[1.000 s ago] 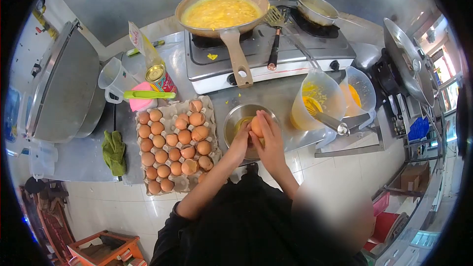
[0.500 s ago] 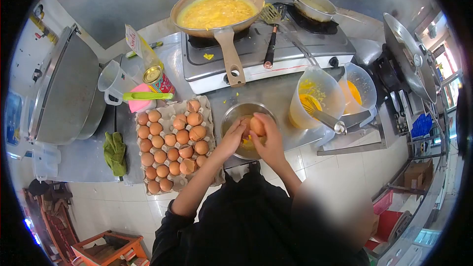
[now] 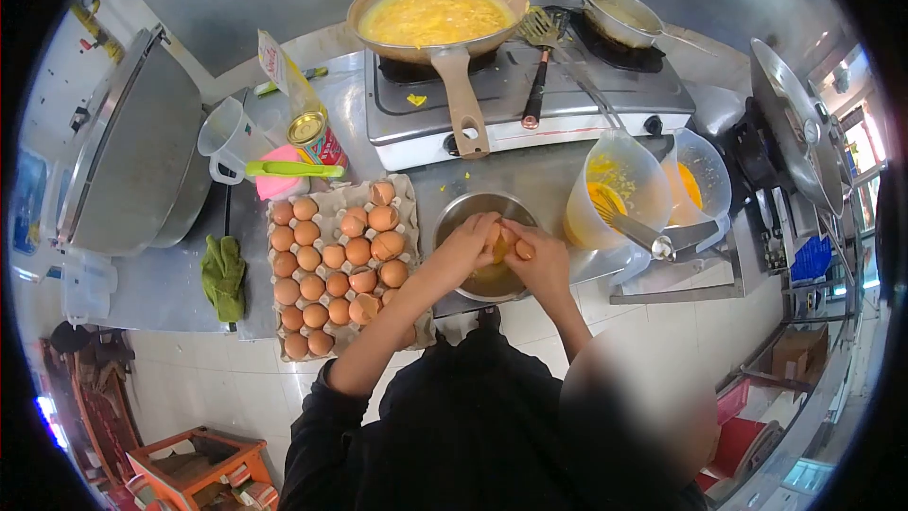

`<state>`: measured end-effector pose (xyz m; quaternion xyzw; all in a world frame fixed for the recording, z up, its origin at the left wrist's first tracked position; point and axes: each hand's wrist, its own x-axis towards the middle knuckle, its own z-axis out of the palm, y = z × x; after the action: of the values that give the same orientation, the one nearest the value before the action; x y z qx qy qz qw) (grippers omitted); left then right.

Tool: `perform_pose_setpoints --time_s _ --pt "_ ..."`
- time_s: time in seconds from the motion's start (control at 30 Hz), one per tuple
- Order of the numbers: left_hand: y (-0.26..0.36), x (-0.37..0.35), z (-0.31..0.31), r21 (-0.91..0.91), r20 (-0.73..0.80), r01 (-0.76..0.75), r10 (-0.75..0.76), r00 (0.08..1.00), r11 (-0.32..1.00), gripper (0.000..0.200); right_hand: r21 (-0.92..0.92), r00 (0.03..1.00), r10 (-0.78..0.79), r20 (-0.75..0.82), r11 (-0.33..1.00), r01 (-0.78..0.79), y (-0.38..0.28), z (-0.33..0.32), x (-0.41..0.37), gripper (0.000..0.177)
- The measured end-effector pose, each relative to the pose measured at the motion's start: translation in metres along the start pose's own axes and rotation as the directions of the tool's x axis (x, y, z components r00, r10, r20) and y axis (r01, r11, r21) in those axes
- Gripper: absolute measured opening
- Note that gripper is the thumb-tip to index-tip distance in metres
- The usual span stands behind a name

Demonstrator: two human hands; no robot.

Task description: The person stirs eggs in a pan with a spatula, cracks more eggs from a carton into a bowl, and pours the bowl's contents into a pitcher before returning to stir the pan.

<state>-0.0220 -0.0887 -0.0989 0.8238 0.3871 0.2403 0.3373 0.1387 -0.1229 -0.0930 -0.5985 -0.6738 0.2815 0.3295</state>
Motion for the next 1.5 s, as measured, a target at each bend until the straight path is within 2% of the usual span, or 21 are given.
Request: perform_pose_setpoints --time_s 0.07,0.1,0.2,0.27,0.3,0.33,0.4,0.5,0.53,0.57,0.6,0.67,0.77,0.87,0.93,1.1,1.17,1.2,1.27,1.43,1.5 --pt "0.003 -0.001 0.001 0.126 -0.041 -0.039 0.045 0.998 0.991 0.056 -0.374 0.941 -0.29 -0.176 0.904 0.209 0.001 0.003 -0.007 0.039" --pt "0.004 -0.002 0.0 0.256 -0.072 -0.074 0.096 0.993 0.964 0.061 -0.366 0.938 -0.304 -0.165 0.902 0.228 -0.001 0.005 -0.009 0.039" --pt "0.014 -0.015 -0.005 0.21 -0.122 -0.054 0.081 0.989 0.976 0.062 -0.297 0.925 -0.31 -0.219 0.924 0.24 -0.013 0.017 -0.008 0.037" --pt "0.019 -0.034 -0.027 0.128 -0.103 0.084 -0.071 0.992 0.988 0.055 0.2 0.958 -0.153 -0.244 0.958 0.204 -0.031 0.033 -0.004 0.036" --pt "0.009 -0.048 -0.032 -0.143 -0.195 0.121 -0.148 0.969 0.982 0.052 0.411 0.99 -0.036 -0.133 0.907 0.088 -0.041 0.043 -0.003 0.045" --pt "0.003 -0.063 -0.041 -0.406 -0.263 0.119 -0.24 0.934 0.906 0.048 0.422 0.992 -0.045 -0.117 0.902 0.091 -0.053 0.054 0.0 0.045" --pt "-0.012 -0.089 -0.066 -0.42 -0.347 0.167 -0.328 0.879 0.892 0.046 0.725 0.969 -0.031 0.244 0.669 -0.161 -0.076 0.076 0.011 0.054" --pt "-0.038 -0.116 -0.096 -0.301 -0.501 0.323 -0.437 0.747 0.897 0.051 0.668 0.971 -0.176 0.161 0.744 0.024 -0.109 0.095 0.014 0.057" --pt "-0.045 -0.123 -0.102 0.015 -0.523 0.495 -0.415 0.744 0.869 0.053 0.669 0.968 -0.182 0.173 0.743 0.02 -0.112 0.097 0.012 0.057" --pt "-0.05 -0.131 -0.106 0.324 -0.533 0.61 -0.393 0.749 0.724 0.054 0.683 0.959 -0.191 0.21 0.73 -0.004 -0.113 0.099 0.009 0.055" --pt "-0.045 -0.139 -0.11 0.318 -0.538 0.617 -0.399 0.743 0.72 0.054 0.694 0.949 -0.201 0.243 0.719 -0.026 -0.114 0.1 0.007 0.054" --pt "-0.021 -0.156 -0.119 0.466 -0.586 0.495 -0.163 0.794 0.733 0.055 0.711 0.953 -0.162 0.255 0.7 -0.071 -0.113 0.089 0.0 0.051" --pt "0.003 -0.204 -0.123 0.357 -0.253 0.613 -0.559 0.79 0.704 0.039 0.707 0.958 -0.009 0.286 0.677 -0.205 -0.096 0.069 -0.013 0.045" --pt "0.001 -0.239 -0.111 0.519 -0.114 0.415 -0.421 0.9 0.747 0.036 0.686 0.958 0.128 0.257 0.674 -0.274 -0.077 0.055 -0.023 0.034" --pt "0.004 -0.24 -0.113 0.585 -0.184 0.282 -0.214 0.959 0.761 0.035 0.691 0.943 0.197 0.268 0.643 -0.331 -0.071 0.045 -0.028 0.03" --pt "-0.015 -0.24 -0.118 0.55 -0.038 0.175 -0.186 0.982 0.817 0.038 0.689 0.954 0.229 0.193 0.661 -0.298 -0.06 0.027 -0.03 0.027" --pt "-0.018 -0.242 -0.121 0.566 0.0 0.142 -0.172 0.985 0.812 0.04 0.865 0.926 0.345 0.153 0.406 -0.294 -0.052 0.022 -0.031 0.028" --pt "-0.018 -0.242 -0.121 0.585 0.016 0.126 -0.167 0.986 0.801 0.04 0.866 0.924 0.353 0.145 0.406 -0.291 -0.049 0.018 -0.031 0.028" --pt "-0.021 -0.244 -0.12 0.599 0.043 0.097 -0.152 0.987 0.795 0.039 0.929 0.866 0.467 0.179 0.21 -0.305 -0.044 0.011 -0.034 0.03" --pt "-0.019 -0.242 -0.122 0.63 0.072 0.161 -0.264 0.962 0.759 0.042 0.946 0.787 0.577 0.22 0.072 -0.317 -0.038 -0.001 -0.037 0.029" --pt "-0.026 -0.248 -0.122 0.615 0.014 0.146 -0.197 0.98 0.775 0.043 0.947 0.753 0.604 0.261 -0.009 -0.321 -0.031 -0.004 -0.04 0.028"
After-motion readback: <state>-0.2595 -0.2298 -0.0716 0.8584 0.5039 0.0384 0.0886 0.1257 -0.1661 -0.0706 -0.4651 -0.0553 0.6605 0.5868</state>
